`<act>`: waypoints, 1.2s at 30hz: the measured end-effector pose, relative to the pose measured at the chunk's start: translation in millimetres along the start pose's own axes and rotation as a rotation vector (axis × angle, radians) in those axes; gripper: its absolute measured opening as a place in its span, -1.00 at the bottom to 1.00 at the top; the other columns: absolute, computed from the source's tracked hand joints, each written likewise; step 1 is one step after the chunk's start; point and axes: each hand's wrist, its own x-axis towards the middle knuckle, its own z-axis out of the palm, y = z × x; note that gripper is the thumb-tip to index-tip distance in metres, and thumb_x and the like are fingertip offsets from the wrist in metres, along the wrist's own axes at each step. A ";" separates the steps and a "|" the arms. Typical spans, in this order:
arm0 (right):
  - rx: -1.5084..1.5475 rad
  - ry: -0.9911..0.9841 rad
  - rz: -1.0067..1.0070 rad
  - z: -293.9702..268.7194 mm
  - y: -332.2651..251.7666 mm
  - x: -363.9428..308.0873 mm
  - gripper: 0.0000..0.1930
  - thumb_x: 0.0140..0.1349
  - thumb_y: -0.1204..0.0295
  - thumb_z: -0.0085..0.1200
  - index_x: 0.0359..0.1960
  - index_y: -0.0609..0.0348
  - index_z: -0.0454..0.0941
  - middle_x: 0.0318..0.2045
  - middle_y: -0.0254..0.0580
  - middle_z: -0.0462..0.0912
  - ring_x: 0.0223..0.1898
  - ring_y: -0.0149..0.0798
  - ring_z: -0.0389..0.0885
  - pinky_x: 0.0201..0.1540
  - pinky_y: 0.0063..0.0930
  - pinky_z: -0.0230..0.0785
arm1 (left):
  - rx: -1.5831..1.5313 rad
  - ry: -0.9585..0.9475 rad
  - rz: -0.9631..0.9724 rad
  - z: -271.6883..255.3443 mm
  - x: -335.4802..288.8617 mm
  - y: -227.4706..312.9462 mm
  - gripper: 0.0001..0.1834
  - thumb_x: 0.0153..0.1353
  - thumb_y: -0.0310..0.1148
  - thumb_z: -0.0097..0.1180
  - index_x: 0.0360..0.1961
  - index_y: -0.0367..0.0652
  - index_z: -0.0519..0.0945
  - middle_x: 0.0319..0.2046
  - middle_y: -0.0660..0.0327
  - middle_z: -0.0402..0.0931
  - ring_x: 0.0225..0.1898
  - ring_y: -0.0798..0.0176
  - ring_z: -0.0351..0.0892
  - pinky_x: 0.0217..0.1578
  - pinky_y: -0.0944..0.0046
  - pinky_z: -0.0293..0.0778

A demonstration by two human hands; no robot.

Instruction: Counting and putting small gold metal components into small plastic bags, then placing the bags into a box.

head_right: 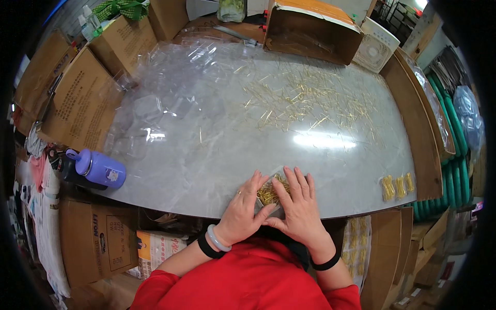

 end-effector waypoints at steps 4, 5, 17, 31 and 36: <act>-0.060 0.087 0.000 10.5 -8.5 11.0 -0.24 0.06 0.00 0.32 0.29 0.04 0.44 0.39 0.10 0.24 0.35 0.23 0.21 0.38 0.13 0.04 | -0.151 -0.078 0.022 -11.9 3.7 1.0 -0.05 0.38 -0.12 0.11 0.48 -0.47 -0.14 0.41 -0.31 0.06 0.41 -0.30 0.15 0.37 -0.03 0.19; -0.035 0.146 0.018 13.8 -8.2 11.3 -0.27 0.02 0.10 0.37 0.26 0.05 0.47 0.36 0.09 0.29 0.29 0.20 0.28 0.34 0.08 0.12 | -0.214 -0.083 0.045 -13.4 4.8 1.5 -0.04 0.40 -0.06 0.07 0.49 -0.47 -0.17 0.45 -0.30 -0.03 0.45 -0.31 0.08 0.40 -0.03 0.14; -0.234 0.325 0.255 5.8 -11.3 0.3 -0.36 0.10 0.16 0.32 0.23 0.09 0.49 0.34 0.03 0.34 0.17 0.12 0.33 0.25 -0.04 0.16 | -0.270 -0.027 -0.065 -12.3 -1.4 -1.5 -0.28 0.53 -0.04 -0.19 0.43 -0.46 0.11 0.42 -0.24 0.09 0.44 -0.23 0.14 0.38 -0.02 0.16; -0.239 0.202 0.304 15.5 -7.9 -13.0 -0.20 0.11 0.14 0.31 0.37 0.15 0.30 0.43 -0.01 0.20 0.38 0.18 0.14 0.37 0.06 -0.01 | 0.212 -0.150 0.069 1.5 5.5 9.1 -0.32 0.39 -0.10 0.09 0.31 -0.47 0.33 0.35 -0.21 0.23 0.38 -0.30 0.22 0.32 -0.05 0.28; 0.273 0.278 0.265 5.3 -1.2 -21.3 -0.01 -0.09 0.39 0.44 0.43 0.22 0.17 0.44 0.17 0.13 0.42 0.25 0.12 0.41 0.02 0.10 | 0.254 -0.180 0.070 3.2 6.9 12.2 -0.30 0.34 -0.09 0.13 0.33 -0.41 0.35 0.37 -0.14 0.23 0.38 -0.30 0.20 0.31 -0.05 0.30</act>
